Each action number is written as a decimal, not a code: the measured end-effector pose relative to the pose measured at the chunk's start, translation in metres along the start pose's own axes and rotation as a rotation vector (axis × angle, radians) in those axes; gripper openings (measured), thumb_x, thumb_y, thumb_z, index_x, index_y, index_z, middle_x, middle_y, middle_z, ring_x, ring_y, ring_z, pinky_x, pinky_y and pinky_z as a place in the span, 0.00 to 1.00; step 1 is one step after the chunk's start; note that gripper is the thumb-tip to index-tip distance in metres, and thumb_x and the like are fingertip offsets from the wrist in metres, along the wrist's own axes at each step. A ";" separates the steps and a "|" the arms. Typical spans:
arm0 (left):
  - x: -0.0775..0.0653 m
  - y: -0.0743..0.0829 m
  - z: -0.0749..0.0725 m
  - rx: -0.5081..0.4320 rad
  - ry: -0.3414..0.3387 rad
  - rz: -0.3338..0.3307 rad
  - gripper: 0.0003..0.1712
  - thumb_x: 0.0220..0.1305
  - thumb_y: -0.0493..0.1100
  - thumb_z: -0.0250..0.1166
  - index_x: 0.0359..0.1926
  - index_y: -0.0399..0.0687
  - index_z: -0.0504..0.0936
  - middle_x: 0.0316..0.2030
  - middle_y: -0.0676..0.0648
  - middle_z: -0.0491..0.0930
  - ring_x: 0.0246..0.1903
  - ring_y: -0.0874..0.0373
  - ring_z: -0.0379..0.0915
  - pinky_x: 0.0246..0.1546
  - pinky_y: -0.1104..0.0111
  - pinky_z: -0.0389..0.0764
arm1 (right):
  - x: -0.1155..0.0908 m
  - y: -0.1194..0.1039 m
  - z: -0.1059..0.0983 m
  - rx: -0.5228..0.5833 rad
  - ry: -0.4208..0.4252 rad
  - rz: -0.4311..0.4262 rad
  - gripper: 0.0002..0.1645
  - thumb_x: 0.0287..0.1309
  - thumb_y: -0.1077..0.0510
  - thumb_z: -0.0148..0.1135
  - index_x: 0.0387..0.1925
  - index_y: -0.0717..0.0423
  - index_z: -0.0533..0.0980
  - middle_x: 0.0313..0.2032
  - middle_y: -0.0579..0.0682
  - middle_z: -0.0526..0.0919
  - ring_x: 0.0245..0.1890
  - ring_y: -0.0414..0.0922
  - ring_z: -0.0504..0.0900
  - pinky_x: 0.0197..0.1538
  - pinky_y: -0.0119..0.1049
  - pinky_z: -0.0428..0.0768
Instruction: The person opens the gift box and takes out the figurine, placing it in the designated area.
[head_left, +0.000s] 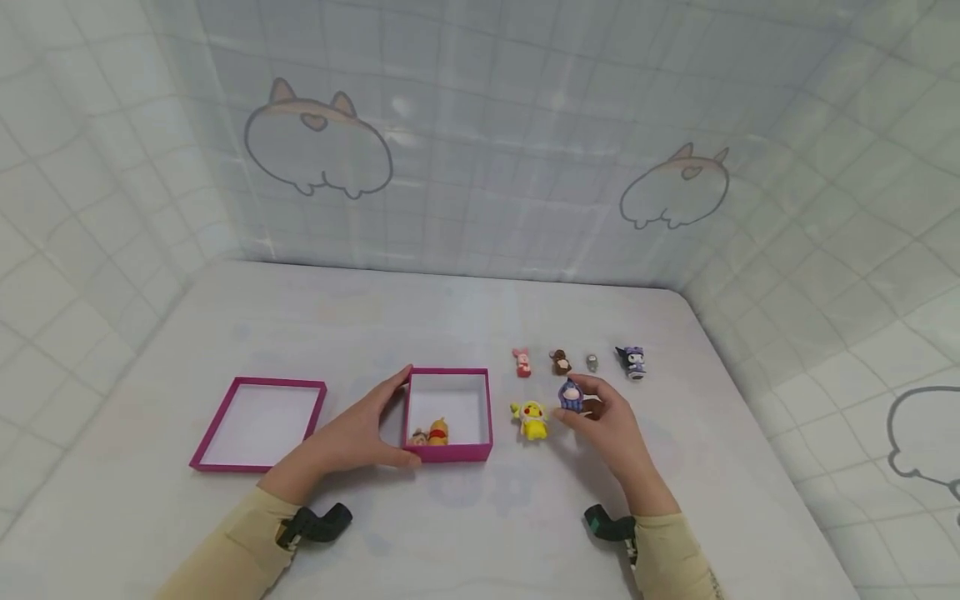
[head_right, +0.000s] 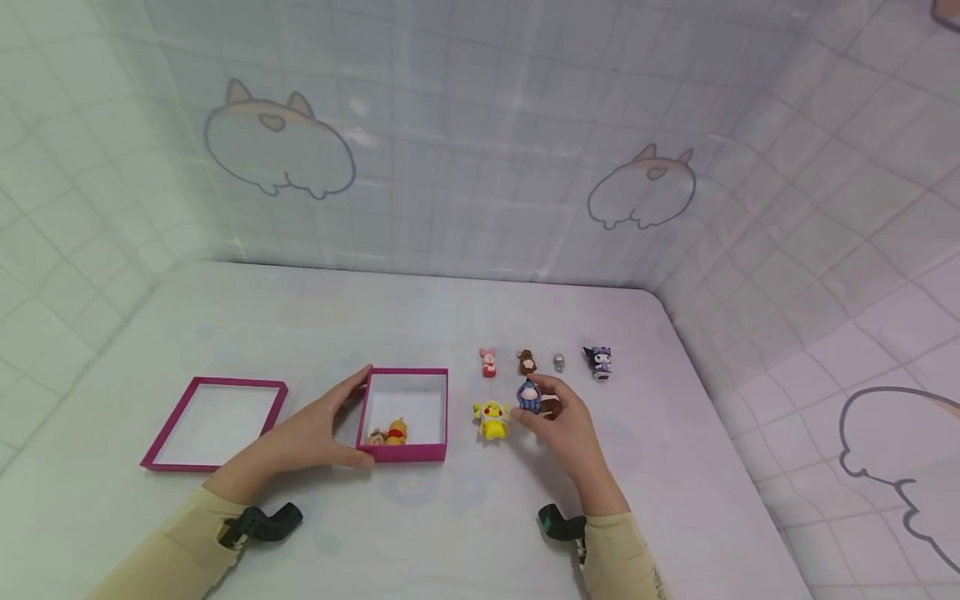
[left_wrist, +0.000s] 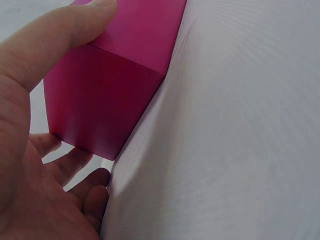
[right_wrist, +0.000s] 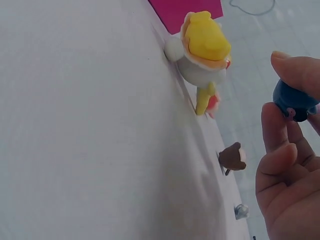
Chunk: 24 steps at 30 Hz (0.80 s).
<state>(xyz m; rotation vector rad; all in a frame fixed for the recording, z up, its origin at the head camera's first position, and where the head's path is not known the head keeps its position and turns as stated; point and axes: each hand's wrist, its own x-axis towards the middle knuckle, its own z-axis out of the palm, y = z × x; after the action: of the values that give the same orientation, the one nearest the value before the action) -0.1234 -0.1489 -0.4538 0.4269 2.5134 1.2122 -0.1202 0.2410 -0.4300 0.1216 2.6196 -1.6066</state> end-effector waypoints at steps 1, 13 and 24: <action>0.000 0.000 0.000 0.001 -0.002 0.000 0.76 0.32 0.71 0.79 0.78 0.73 0.40 0.76 0.52 0.48 0.74 0.49 0.44 0.66 0.43 0.60 | 0.000 0.001 0.000 0.000 0.002 0.003 0.42 0.45 0.42 0.79 0.63 0.44 0.73 0.50 0.46 0.79 0.46 0.48 0.79 0.45 0.41 0.81; 0.000 0.000 -0.003 0.014 -0.004 0.018 0.76 0.33 0.71 0.79 0.78 0.72 0.40 0.77 0.52 0.47 0.74 0.48 0.43 0.66 0.43 0.59 | 0.002 0.004 -0.001 -0.024 0.016 0.038 0.41 0.48 0.45 0.79 0.64 0.42 0.73 0.51 0.46 0.79 0.46 0.49 0.79 0.44 0.41 0.81; 0.001 -0.002 0.000 -0.007 -0.007 0.014 0.77 0.34 0.70 0.80 0.78 0.71 0.39 0.77 0.49 0.47 0.75 0.46 0.42 0.67 0.42 0.57 | 0.008 0.008 -0.001 -0.140 0.021 0.051 0.36 0.51 0.49 0.77 0.62 0.39 0.75 0.52 0.46 0.79 0.49 0.48 0.77 0.50 0.43 0.80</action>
<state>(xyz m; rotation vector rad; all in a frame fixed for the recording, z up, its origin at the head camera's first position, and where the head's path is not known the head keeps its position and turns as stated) -0.1248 -0.1495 -0.4558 0.4462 2.5036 1.2227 -0.1273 0.2463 -0.4377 0.1966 2.7108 -1.4095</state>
